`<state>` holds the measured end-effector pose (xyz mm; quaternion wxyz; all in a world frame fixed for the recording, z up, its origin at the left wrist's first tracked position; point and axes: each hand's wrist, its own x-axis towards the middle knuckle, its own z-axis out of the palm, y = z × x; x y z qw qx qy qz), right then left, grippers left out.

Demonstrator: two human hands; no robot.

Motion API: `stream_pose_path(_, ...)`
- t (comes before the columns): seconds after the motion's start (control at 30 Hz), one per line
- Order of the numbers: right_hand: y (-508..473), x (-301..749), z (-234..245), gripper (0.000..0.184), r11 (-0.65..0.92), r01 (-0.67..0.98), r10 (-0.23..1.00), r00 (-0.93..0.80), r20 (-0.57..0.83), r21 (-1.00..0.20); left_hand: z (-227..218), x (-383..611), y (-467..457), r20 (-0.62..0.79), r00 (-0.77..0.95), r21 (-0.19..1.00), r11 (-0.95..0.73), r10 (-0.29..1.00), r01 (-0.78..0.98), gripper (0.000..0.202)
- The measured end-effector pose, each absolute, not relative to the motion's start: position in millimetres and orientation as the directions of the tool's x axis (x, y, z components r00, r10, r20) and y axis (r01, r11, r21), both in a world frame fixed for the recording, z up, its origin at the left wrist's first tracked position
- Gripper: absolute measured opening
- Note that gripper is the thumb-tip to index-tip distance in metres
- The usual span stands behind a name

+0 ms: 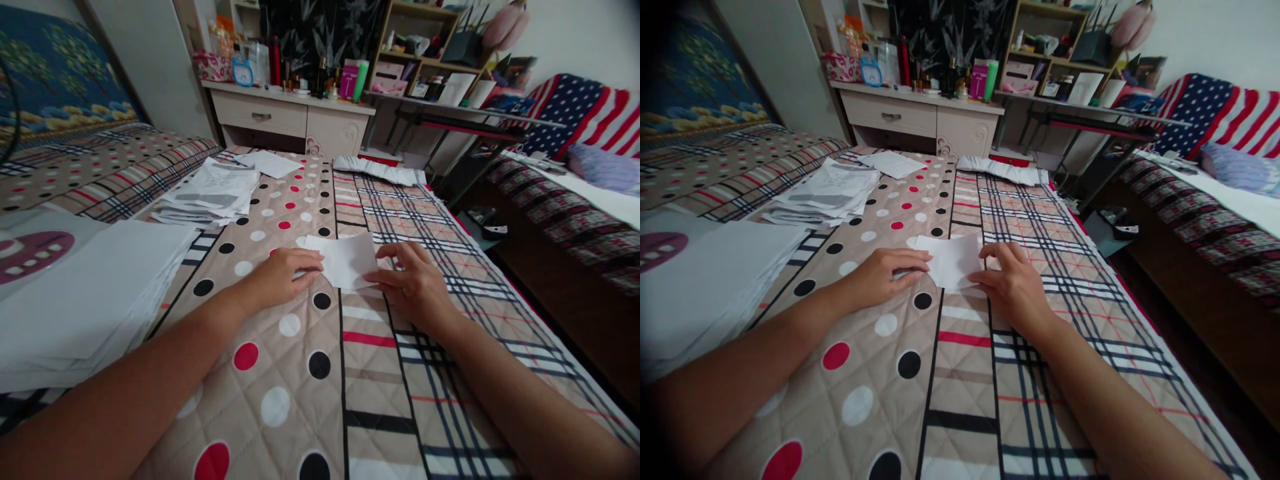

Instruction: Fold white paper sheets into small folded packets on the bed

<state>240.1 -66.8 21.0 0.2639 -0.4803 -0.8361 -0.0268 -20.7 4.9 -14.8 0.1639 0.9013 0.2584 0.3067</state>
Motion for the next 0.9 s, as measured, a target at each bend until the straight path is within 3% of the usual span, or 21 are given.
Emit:
stream_pose_path(0.07,-73.0,233.7,28.7,0.015,0.628,0.778,0.697,-0.560,0.448,-0.005,-10.3,-17.0,3.7,0.448,0.656,0.472,-0.784,0.607,0.403,0.012)
stream_pose_path(0.17,-85.7,221.0,35.6,0.017,0.758,0.647,0.591,-0.733,0.338,0.078,-4.6,-8.7,-7.9,0.424,0.623,0.396,-0.753,0.657,0.525,0.010)
stream_pose_path(0.23,-91.7,214.3,34.8,0.017,0.794,0.608,0.579,-0.757,0.304,0.003,-3.2,-4.0,-18.0,0.421,0.606,0.365,-0.737,0.676,0.569,0.012)
stream_pose_path(0.3,-92.0,210.2,30.0,0.017,0.752,0.629,0.656,-0.692,0.301,-0.194,-4.4,-1.7,-25.5,0.409,0.595,0.396,-0.722,0.692,0.567,0.014)
stream_pose_path(0.4,-82.1,208.7,19.4,0.019,0.485,0.662,0.870,-0.429,0.242,-0.571,-9.7,-2.0,-28.6,0.378,0.542,0.533,-0.655,0.751,0.536,0.016)
stream_pose_path(0.47,-72.7,209.5,13.3,0.026,0.259,0.631,0.960,-0.251,0.123,-0.732,-13.8,-3.1,-27.1,0.342,0.488,0.649,-0.577,0.803,0.495,0.015)
stream_pose_path(0.53,-65.3,211.3,10.5,0.029,0.114,0.615,0.985,-0.175,0.006,-0.780,-16.8,-3.9,-25.1,0.306,0.456,0.728,-0.514,0.836,0.453,0.014)
stream_pose_path(0.6,-61.7,213.6,11.2,0.028,0.082,0.639,0.980,-0.190,-0.053,-0.764,-18.4,-4.6,-24.0,0.293,0.453,0.753,-0.495,0.842,0.433,0.013)
stream_pose_path(0.73,-62.2,216.3,16.9,0.018,0.106,0.680,0.965,-0.245,-0.089,-0.726,-18.9,-6.2,-23.7,0.326,0.481,0.727,-0.541,0.814,0.424,0.013)
stream_pose_path(0.9,-62.8,210.1,16.6,0.013,0.004,0.694,0.995,-0.076,-0.068,-0.720,-17.6,-7.6,-24.7,0.364,0.510,0.678,-0.597,0.779,0.429,0.016)
